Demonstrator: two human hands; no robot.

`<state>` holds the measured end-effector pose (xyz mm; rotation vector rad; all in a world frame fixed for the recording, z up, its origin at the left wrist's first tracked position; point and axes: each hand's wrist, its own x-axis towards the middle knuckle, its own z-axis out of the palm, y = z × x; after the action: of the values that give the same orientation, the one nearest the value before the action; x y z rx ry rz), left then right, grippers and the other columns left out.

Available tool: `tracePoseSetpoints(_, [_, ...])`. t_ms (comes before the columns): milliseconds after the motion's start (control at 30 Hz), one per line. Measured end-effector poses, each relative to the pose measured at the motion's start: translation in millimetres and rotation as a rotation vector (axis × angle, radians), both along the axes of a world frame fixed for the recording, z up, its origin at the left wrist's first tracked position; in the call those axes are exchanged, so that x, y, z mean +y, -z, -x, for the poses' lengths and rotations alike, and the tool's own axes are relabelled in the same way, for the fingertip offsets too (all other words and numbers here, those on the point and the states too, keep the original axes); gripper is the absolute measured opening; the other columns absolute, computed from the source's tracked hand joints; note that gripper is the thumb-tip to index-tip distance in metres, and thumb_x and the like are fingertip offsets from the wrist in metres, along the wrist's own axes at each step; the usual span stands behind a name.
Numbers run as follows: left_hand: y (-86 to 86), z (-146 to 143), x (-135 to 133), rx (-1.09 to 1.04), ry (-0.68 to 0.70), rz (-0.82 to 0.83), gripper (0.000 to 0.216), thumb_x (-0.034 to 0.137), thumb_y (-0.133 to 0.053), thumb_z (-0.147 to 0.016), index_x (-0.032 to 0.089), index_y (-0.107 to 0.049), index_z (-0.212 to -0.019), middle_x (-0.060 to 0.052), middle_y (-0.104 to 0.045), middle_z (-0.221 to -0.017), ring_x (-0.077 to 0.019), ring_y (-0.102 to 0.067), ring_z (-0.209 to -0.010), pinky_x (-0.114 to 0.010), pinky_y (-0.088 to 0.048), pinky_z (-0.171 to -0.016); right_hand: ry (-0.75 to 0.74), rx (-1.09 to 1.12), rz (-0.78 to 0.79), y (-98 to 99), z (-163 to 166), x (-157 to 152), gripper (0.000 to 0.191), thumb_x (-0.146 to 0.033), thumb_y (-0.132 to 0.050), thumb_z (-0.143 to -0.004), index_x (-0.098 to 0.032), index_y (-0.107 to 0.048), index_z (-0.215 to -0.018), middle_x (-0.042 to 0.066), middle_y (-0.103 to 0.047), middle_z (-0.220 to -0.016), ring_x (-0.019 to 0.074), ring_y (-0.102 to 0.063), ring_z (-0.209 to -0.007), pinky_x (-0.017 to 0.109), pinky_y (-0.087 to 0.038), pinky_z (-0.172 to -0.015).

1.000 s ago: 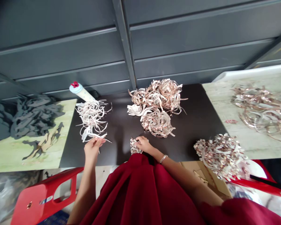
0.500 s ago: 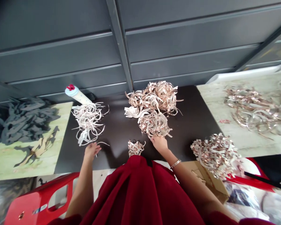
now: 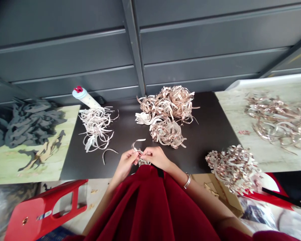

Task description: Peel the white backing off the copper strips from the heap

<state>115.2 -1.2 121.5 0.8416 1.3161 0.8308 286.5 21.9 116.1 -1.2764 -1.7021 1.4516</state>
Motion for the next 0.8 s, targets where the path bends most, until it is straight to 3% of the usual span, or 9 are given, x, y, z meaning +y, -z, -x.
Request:
tracePoseSetpoints(133, [-15.7, 3.7, 1.3, 0.085, -0.056, -0.144, 0.038, 0.048, -0.059, -0.078, 0.014, -0.056, -0.062, 0.003, -0.051, -0.055, -0.0081, -0.043, -0.05, -0.02, -0.035, -0.052, 0.034, 0.084, -0.053, -12.3, 4.2, 1.3, 0.023, -0.036, -0.065, -0.078, -0.016, -0.069, -0.069, 0.0, -0.059, -0.062, 0.0105, -0.049, -0.058, 0.023, -0.037, -0.057])
tracePoseSetpoints(233, [-27.9, 14.2, 0.1, 0.19, -0.029, -0.239, 0.03, 0.038, -0.062, -0.078, 0.015, -0.059, -0.059, 0.002, -0.053, -0.054, -0.0097, -0.046, -0.052, -0.022, -0.035, -0.054, 0.163, 0.293, 0.111, -18.2, 1.3, 2.7, 0.03, -0.045, -0.061, -0.082, -0.016, -0.07, -0.079, 0.0, -0.057, -0.062, 0.0101, -0.048, -0.055, 0.024, -0.038, -0.055])
tracePoseSetpoints(367, [-43.5, 20.3, -7.1, 0.489, 0.215, -0.595, 0.023, 0.026, -0.057, -0.085, 0.017, -0.065, -0.066, -0.002, -0.063, -0.066, -0.0126, -0.054, -0.061, -0.024, -0.04, -0.061, 0.248, 0.644, 0.464, -23.6, 0.6, 8.3, 0.042, -0.056, -0.061, -0.078, -0.017, -0.069, -0.089, -0.002, -0.056, -0.058, 0.0066, -0.044, -0.044, 0.021, -0.034, -0.045])
tracePoseSetpoints(500, [-46.9, 19.5, -14.1, 0.659, 0.401, -0.808, 0.023, 0.025, -0.051, -0.09, 0.019, -0.065, -0.072, -0.004, -0.067, -0.074, -0.0139, -0.059, -0.067, -0.026, -0.045, -0.066, 0.284, 0.805, 0.553, -32.1, 4.3, 16.7, 0.032, -0.047, -0.074, -0.071, -0.016, -0.069, -0.081, -0.004, -0.055, -0.054, 0.0043, -0.042, -0.041, 0.018, -0.033, -0.04])
tracePoseSetpoints(567, [-42.8, 19.6, -15.0, 0.689, 0.402, -0.8, 0.021, 0.026, -0.051, -0.09, 0.019, -0.065, -0.075, -0.003, -0.067, -0.076, -0.0147, -0.06, -0.07, -0.027, -0.046, -0.069, 0.318, 0.829, 0.502, -38.0, 5.2, 18.7, 0.025, -0.04, -0.076, -0.07, -0.017, -0.069, -0.077, -0.005, -0.054, -0.054, 0.0039, -0.042, -0.042, 0.017, -0.035, -0.041])
tracePoseSetpoints(633, [-36.9, 20.4, -14.0, 0.673, 0.294, -0.688, 0.013, 0.028, -0.054, -0.088, 0.02, -0.064, -0.09, -0.004, -0.066, -0.082, -0.0151, -0.061, -0.072, -0.028, -0.048, -0.07, 0.326, 0.795, 0.394, -44.3, 5.0, 17.7, 0.02, -0.037, -0.076, -0.071, -0.017, -0.069, -0.072, -0.004, -0.058, -0.057, 0.0044, -0.046, -0.044, 0.018, -0.039, -0.044])
tracePoseSetpoints(733, [-31.5, 20.9, -11.7, 0.516, 0.031, -0.382, 0.041, 0.04, -0.064, -0.078, 0.02, -0.054, -0.112, -0.004, -0.063, -0.091, -0.0139, -0.061, -0.067, -0.027, -0.05, -0.062, 0.295, 0.582, 0.127, -53.6, 4.2, 10.4, 0.016, -0.034, -0.072, -0.075, -0.018, -0.069, -0.073, 0.0, -0.065, -0.065, 0.0077, -0.053, -0.049, 0.021, -0.045, -0.049])
tracePoseSetpoints(800, [-33.9, 18.8, -11.4, 0.276, 0.021, -0.183, 0.047, 0.051, -0.065, -0.074, 0.017, -0.054, -0.104, -0.003, -0.061, -0.082, -0.0122, -0.059, -0.06, -0.024, -0.047, -0.053, 0.22, 0.377, -0.115, -59.0, 4.4, 3.5, 0.012, -0.03, -0.068, -0.08, -0.019, -0.071, -0.078, 0.002, -0.069, -0.07, 0.0115, -0.059, -0.057, 0.024, -0.048, -0.055])
